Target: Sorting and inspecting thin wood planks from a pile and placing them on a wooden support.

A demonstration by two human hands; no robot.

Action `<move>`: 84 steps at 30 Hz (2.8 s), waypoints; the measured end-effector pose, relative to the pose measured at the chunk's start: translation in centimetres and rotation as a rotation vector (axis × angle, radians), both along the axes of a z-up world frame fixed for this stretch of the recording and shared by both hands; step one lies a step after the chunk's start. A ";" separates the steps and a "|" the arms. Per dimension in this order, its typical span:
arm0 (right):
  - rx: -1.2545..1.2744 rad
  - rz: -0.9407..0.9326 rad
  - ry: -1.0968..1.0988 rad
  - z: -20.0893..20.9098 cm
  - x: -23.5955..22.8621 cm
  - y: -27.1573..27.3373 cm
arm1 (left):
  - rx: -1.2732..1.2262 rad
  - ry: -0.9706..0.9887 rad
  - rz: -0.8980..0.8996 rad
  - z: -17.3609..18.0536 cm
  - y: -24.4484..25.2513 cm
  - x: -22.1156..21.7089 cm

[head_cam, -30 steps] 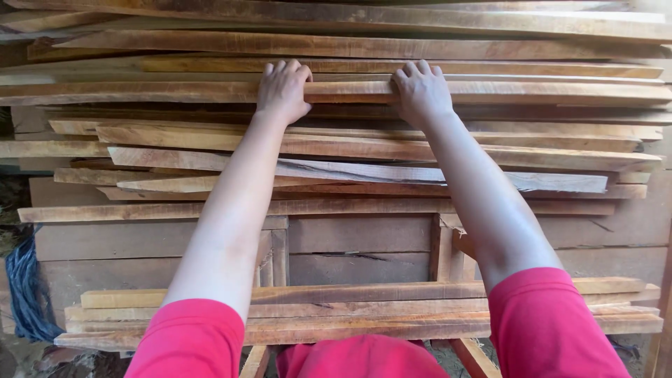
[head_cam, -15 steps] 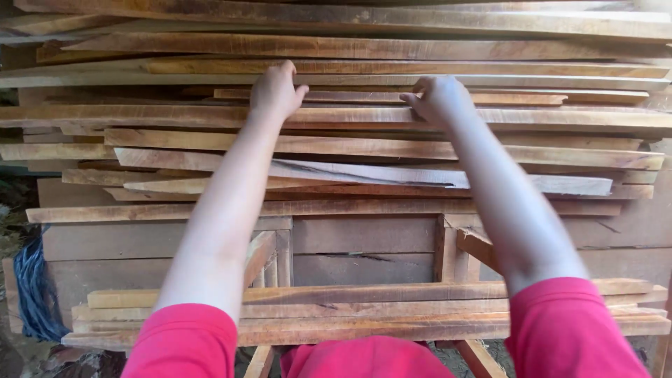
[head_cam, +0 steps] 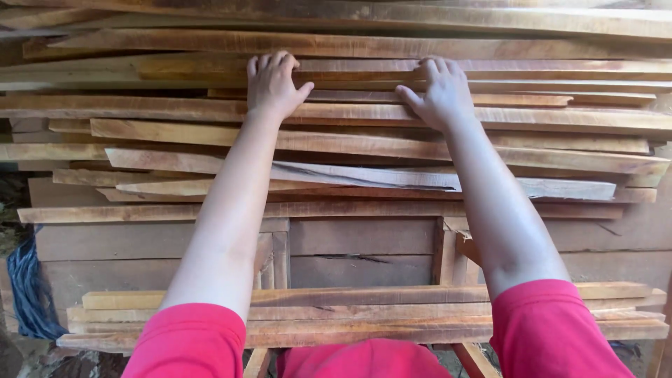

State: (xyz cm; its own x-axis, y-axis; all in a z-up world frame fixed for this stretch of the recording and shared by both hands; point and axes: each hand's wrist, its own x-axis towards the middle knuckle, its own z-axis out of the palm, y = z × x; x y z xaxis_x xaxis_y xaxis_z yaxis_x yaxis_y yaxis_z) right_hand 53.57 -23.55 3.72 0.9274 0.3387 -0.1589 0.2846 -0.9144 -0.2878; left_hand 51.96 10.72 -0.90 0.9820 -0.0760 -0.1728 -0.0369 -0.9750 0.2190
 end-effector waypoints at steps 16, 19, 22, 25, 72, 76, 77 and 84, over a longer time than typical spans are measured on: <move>-0.004 0.025 -0.243 -1.1 -0.1 -0.5 | -0.092 0.005 -0.056 1.7 -0.5 -0.6; -0.039 0.069 -0.395 -1.1 -1.4 -0.2 | -0.111 -0.161 -0.096 1.9 -0.6 -1.8; -0.081 0.013 -0.556 -1.2 -2.1 -1.0 | -0.174 -0.157 0.092 1.7 -1.0 -1.9; 0.105 -0.123 -0.253 -1.3 -0.2 -1.1 | -0.251 -0.072 0.286 1.6 -0.3 -1.0; -0.117 0.354 -0.328 21.1 -16.6 -5.9 | 0.142 0.065 -0.256 25.5 -0.2 -17.4; -0.093 0.307 -0.018 28.2 -23.0 -3.9 | 0.157 0.180 -0.252 30.8 -4.0 -25.0; -0.137 0.289 0.141 28.9 -24.4 -3.3 | 0.059 0.251 -0.235 32.3 -4.7 -26.6; -0.001 0.236 0.431 26.7 -32.3 -3.9 | -0.108 0.205 -0.237 28.5 -6.3 -36.0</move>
